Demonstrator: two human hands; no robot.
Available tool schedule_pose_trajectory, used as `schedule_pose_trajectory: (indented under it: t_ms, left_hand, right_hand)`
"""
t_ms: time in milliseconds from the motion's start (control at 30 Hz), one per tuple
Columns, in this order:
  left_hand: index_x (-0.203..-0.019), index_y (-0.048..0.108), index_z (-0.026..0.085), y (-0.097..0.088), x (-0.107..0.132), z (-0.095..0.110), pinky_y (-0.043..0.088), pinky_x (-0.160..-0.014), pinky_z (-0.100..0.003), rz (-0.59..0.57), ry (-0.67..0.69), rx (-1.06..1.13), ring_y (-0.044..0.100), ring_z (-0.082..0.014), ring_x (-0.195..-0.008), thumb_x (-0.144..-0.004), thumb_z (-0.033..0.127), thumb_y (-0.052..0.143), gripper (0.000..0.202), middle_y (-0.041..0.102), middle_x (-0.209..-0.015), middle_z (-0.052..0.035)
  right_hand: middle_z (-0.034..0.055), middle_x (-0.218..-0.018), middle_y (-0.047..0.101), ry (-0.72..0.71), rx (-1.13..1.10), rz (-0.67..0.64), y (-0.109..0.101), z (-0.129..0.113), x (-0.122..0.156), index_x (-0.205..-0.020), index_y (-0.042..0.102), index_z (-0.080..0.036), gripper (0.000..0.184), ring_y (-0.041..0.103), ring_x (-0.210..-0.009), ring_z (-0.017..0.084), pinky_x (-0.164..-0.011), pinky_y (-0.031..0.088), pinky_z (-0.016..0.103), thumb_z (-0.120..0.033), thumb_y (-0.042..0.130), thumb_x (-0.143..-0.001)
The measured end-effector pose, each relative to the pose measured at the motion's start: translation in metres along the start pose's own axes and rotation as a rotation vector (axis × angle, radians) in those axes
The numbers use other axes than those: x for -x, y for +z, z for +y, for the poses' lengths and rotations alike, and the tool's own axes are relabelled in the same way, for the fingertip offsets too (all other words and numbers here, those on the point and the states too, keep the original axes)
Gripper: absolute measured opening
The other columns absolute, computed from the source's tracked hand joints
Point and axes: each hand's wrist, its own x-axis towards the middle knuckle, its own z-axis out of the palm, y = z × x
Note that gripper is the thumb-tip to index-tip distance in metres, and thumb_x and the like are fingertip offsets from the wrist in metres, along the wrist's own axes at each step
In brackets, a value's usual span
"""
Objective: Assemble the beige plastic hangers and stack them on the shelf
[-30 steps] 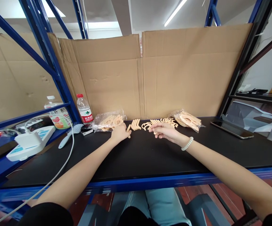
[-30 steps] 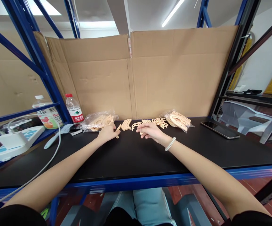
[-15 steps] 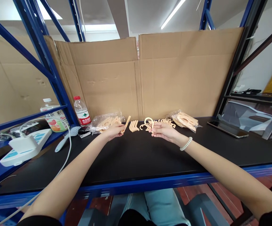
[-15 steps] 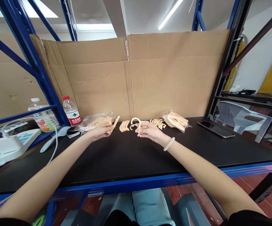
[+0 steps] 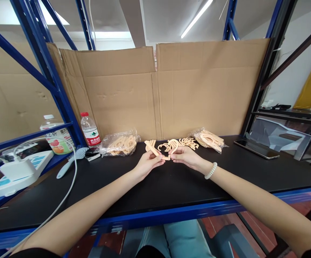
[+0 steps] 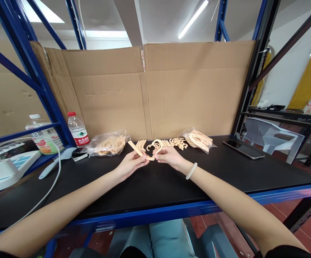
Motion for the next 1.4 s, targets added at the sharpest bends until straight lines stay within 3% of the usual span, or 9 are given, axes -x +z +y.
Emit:
schedule_pose_trajectory:
  t_ms: [233,533,767,1067,1400]
  left_hand:
    - [-0.079,0.058,0.014,-0.0029,-0.0005,-0.0001,0.056,-0.085,-0.036,-0.038,0.073,-0.091,0.067,-0.0144,-0.079,-0.062,0.029,0.086,0.036,0.067,-0.084,-0.0028]
    - [-0.079,0.057,0.014,-0.0027,-0.0024,-0.0045,0.055,-0.072,-0.029,-0.077,0.238,-0.255,0.065,-0.0131,-0.072,-0.066,0.029,0.081,0.031,0.065,-0.082,-0.0021]
    - [-0.076,0.056,0.015,-0.0033,-0.004,-0.0059,0.053,-0.067,-0.028,-0.114,0.315,-0.352,0.063,-0.0124,-0.067,-0.068,0.029,0.078,0.027,0.065,-0.08,-0.0028]
    - [-0.074,0.055,0.015,-0.0033,-0.0029,-0.0067,0.053,-0.067,-0.029,-0.123,0.318,-0.377,0.064,-0.0137,-0.068,-0.067,0.024,0.077,0.025,0.067,-0.08,-0.0038]
    - [-0.074,0.054,0.015,-0.0023,-0.0002,-0.0078,0.053,-0.067,-0.029,-0.142,0.385,-0.368,0.065,-0.0138,-0.066,-0.07,0.023,0.074,0.022,0.068,-0.08,-0.0034]
  right_hand:
    - [0.0052,-0.085,0.067,0.071,-0.068,-0.055,-0.0022,0.003,-0.0007,-0.079,0.068,-0.013,0.02,0.067,-0.085,0.015,-0.083,0.057,0.028,-0.022,0.083,-0.07]
    - [0.0148,-0.097,0.07,0.144,-0.156,-0.192,0.0005,0.0026,0.0015,-0.082,0.063,-0.01,0.025,0.069,-0.095,0.023,-0.095,0.053,0.036,-0.024,0.082,-0.073]
    - [0.0163,-0.097,0.071,0.156,-0.169,-0.222,-0.0015,0.0024,0.001,-0.082,0.061,-0.01,0.026,0.07,-0.095,0.024,-0.096,0.052,0.036,-0.022,0.082,-0.072]
    - [0.016,-0.095,0.071,0.185,-0.161,-0.243,-0.0038,0.0039,-0.0002,-0.086,0.062,-0.009,0.029,0.07,-0.093,0.024,-0.092,0.054,0.033,-0.022,0.083,-0.07]
    - [0.0118,-0.085,0.072,0.141,-0.111,-0.119,0.0061,0.0039,0.004,-0.082,0.059,-0.011,0.012,0.072,-0.084,0.022,-0.088,0.057,0.032,-0.009,0.071,-0.079]
